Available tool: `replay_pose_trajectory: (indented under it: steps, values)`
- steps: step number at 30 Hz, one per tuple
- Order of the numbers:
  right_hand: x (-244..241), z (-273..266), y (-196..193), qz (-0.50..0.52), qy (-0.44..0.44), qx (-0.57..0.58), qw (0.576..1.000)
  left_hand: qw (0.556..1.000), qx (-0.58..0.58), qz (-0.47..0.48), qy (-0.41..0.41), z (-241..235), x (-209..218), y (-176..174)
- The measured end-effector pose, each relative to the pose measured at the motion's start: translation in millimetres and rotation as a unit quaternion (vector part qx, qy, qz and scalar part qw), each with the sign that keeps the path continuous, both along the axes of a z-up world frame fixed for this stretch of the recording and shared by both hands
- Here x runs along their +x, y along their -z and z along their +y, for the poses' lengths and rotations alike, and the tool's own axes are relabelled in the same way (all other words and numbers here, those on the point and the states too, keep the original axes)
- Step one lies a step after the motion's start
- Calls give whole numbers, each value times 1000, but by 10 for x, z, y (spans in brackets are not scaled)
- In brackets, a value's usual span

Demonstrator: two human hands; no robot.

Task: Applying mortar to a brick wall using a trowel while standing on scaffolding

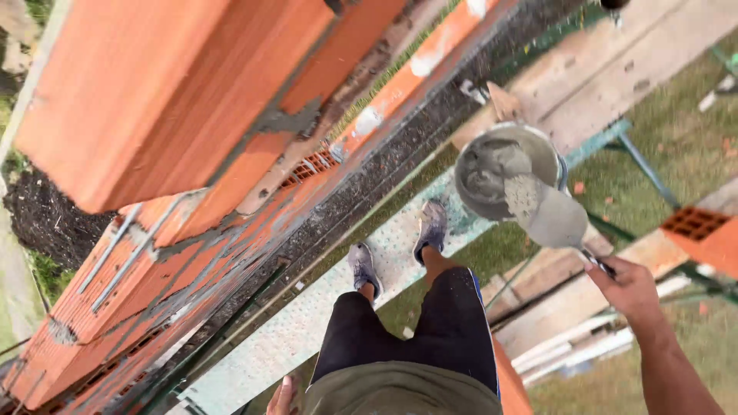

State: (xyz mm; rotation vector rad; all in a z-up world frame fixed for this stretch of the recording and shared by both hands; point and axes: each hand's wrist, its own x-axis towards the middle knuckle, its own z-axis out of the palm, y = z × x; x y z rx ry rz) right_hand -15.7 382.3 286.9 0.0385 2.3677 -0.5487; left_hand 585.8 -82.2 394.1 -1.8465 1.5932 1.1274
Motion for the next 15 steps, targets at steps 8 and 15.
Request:
replay_pose_trajectory:
  steps: [8, 15]
  values:
    - [-1522, -556, -1350, -20, -90, -138, 986, 943, 92, 27, -319, -39, -1204, -530]
    - [-2833, -2469, -3064, 202, -308, -193, 909, 913, 40, 59, -403, 247, -974, -456]
